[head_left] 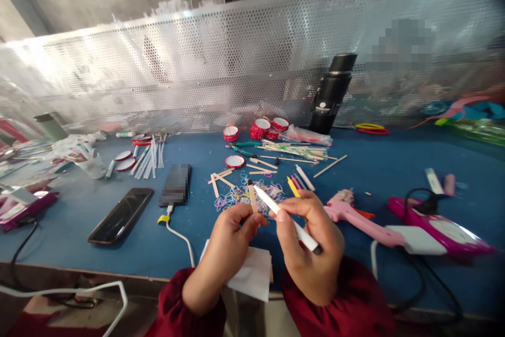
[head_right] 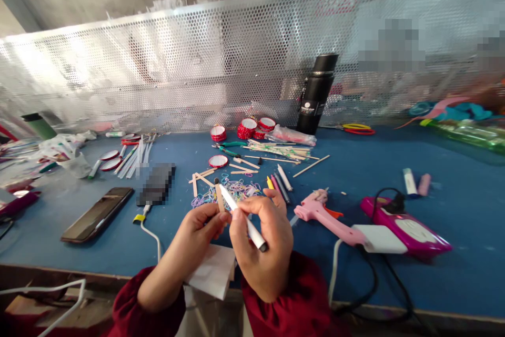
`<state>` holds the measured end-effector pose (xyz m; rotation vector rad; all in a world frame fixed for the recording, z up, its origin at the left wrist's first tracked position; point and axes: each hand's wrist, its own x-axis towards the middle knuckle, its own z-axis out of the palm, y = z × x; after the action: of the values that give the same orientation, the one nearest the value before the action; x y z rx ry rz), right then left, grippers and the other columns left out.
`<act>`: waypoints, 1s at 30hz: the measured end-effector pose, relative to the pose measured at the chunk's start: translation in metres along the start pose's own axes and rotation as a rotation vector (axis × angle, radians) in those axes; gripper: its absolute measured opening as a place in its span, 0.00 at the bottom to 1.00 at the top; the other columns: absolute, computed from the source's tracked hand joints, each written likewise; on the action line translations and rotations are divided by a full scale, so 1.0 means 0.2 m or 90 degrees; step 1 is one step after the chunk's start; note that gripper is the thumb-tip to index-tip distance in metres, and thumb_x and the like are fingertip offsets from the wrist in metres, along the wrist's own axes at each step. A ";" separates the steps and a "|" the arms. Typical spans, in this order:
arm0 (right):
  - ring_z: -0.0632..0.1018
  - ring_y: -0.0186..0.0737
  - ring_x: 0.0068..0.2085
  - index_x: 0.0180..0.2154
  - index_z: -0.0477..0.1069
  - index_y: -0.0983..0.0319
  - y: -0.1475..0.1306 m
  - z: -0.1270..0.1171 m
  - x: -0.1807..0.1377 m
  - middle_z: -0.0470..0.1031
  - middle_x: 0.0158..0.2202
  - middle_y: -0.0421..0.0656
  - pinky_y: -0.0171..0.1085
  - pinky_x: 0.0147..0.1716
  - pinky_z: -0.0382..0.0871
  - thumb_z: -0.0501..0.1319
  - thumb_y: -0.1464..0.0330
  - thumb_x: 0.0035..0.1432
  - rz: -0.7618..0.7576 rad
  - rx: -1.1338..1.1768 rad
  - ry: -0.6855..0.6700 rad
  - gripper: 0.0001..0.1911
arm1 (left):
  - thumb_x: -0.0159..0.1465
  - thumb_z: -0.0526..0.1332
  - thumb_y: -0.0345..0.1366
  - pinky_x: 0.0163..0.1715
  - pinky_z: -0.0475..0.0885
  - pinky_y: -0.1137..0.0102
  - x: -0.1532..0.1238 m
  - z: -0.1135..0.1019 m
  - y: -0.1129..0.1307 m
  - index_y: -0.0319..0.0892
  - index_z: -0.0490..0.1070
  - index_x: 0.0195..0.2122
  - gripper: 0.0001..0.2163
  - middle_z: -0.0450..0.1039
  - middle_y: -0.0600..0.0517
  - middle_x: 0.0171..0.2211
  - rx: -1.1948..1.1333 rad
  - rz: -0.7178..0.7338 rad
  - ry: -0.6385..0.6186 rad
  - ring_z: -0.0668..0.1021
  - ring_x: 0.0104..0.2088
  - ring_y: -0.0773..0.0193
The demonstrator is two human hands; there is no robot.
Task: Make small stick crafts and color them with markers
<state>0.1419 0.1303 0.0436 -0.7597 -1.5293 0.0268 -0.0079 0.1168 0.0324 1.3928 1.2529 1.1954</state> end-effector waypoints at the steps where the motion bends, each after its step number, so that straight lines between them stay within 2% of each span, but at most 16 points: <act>1: 0.80 0.41 0.34 0.37 0.73 0.57 0.00 0.00 0.00 0.80 0.32 0.39 0.51 0.55 0.74 0.64 0.73 0.63 -0.002 0.001 -0.004 0.05 | 0.68 0.63 0.48 0.29 0.59 0.71 0.00 0.00 0.00 0.39 0.75 0.30 0.17 0.66 0.55 0.24 -0.002 0.001 -0.001 0.67 0.28 0.66; 11: 0.80 0.40 0.34 0.39 0.72 0.57 -0.01 0.00 0.01 0.79 0.31 0.38 0.52 0.57 0.72 0.63 0.73 0.64 -0.023 -0.003 -0.016 0.05 | 0.67 0.63 0.50 0.30 0.59 0.71 0.00 0.00 0.01 0.40 0.73 0.28 0.18 0.65 0.55 0.24 -0.019 0.006 -0.002 0.66 0.28 0.66; 17: 0.80 0.41 0.35 0.38 0.72 0.57 -0.01 0.00 0.00 0.80 0.32 0.39 0.50 0.54 0.73 0.63 0.74 0.64 -0.004 -0.009 0.000 0.06 | 0.67 0.63 0.48 0.29 0.59 0.71 0.00 0.00 0.00 0.40 0.74 0.30 0.16 0.65 0.55 0.24 -0.012 0.000 0.006 0.66 0.27 0.67; 23: 0.80 0.40 0.33 0.39 0.72 0.57 -0.01 0.00 0.00 0.80 0.32 0.38 0.52 0.57 0.72 0.63 0.73 0.64 -0.022 -0.001 -0.020 0.05 | 0.67 0.63 0.50 0.30 0.60 0.71 0.00 0.00 0.00 0.40 0.72 0.28 0.19 0.65 0.55 0.24 -0.013 0.005 0.000 0.67 0.28 0.67; 27: 0.80 0.41 0.34 0.37 0.72 0.57 -0.01 0.00 0.00 0.80 0.33 0.39 0.50 0.53 0.74 0.63 0.74 0.64 -0.005 -0.009 -0.007 0.06 | 0.67 0.63 0.49 0.29 0.59 0.71 0.01 0.00 0.00 0.40 0.74 0.30 0.17 0.65 0.55 0.23 -0.022 0.002 0.004 0.66 0.27 0.67; 30: 0.80 0.41 0.35 0.38 0.72 0.57 -0.01 0.00 0.00 0.80 0.32 0.39 0.50 0.54 0.73 0.63 0.74 0.64 -0.002 0.002 0.000 0.06 | 0.67 0.64 0.48 0.29 0.59 0.71 0.01 0.00 0.00 0.40 0.75 0.30 0.16 0.65 0.55 0.23 -0.027 -0.001 0.006 0.66 0.27 0.67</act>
<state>0.1415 0.1292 0.0440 -0.7554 -1.5300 0.0264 -0.0072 0.1181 0.0316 1.3563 1.2279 1.2223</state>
